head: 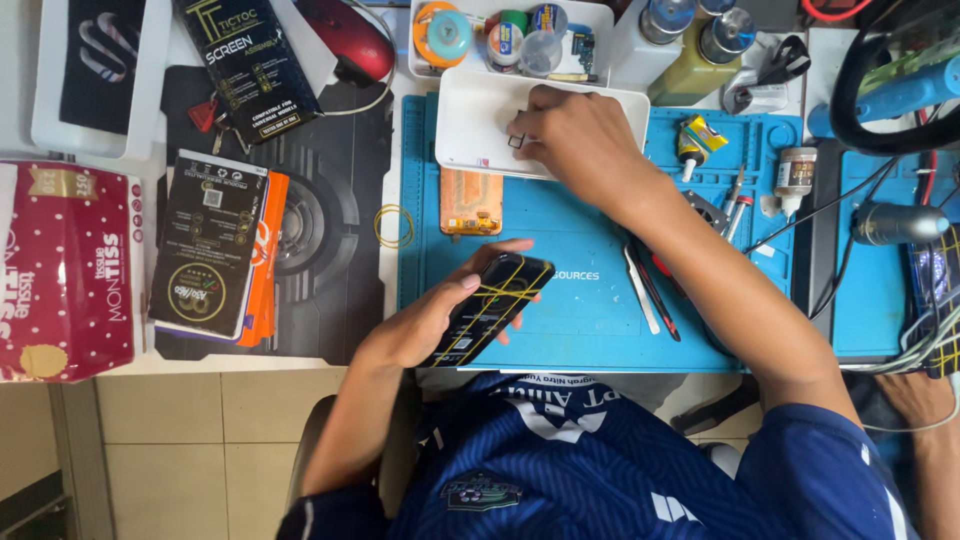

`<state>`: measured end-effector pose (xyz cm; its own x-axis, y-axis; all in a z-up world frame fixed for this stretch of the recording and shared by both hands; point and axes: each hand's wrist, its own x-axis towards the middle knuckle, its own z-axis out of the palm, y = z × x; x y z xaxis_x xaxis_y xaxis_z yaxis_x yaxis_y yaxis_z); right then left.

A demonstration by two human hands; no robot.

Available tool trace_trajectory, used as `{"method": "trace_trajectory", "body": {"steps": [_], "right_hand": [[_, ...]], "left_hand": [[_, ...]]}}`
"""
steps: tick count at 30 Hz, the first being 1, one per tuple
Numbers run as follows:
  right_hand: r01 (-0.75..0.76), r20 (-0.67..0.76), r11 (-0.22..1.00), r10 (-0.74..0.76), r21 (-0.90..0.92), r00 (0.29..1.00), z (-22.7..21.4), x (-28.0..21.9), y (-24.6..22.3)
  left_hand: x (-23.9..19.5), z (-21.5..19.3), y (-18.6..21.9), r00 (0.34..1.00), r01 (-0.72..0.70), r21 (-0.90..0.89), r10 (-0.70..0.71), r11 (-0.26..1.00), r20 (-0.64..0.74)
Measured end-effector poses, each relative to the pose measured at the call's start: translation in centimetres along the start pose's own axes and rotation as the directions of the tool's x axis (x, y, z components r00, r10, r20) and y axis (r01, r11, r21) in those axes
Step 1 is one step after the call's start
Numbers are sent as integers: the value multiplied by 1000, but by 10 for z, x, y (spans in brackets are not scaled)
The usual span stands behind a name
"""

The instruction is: The person uses a screwdriver to remove screws from a disassembled smartphone, then secures the phone with rubber bands and inserts a SIM card. The phone remains open with internal components visible throughout.

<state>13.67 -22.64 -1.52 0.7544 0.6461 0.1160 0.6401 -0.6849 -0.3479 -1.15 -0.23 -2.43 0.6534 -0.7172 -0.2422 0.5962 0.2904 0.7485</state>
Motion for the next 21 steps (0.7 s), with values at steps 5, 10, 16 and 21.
{"method": "trace_trajectory", "body": {"steps": [5, 10, 16, 21], "right_hand": [[2, 40, 1000, -1, -21, 999, -1, -1, 4], [-40, 93, 999, 39, 12, 995, 0, -4, 9], [-96, 146, 995, 90, 29, 985, 1, -5, 13], [-188, 263, 982, 174, 28, 949, -2, -11, 19]], "left_hand": [[9, 2, -15, 997, -56, -180, 63, 982, 35], [17, 2, -29, 998, -23, -223, 35, 974, 50], [27, 1, -35, 996, -3, -241, 25, 971, 87], [29, 0, -38, 996, -8, -241, 28, 971, 81]]}}
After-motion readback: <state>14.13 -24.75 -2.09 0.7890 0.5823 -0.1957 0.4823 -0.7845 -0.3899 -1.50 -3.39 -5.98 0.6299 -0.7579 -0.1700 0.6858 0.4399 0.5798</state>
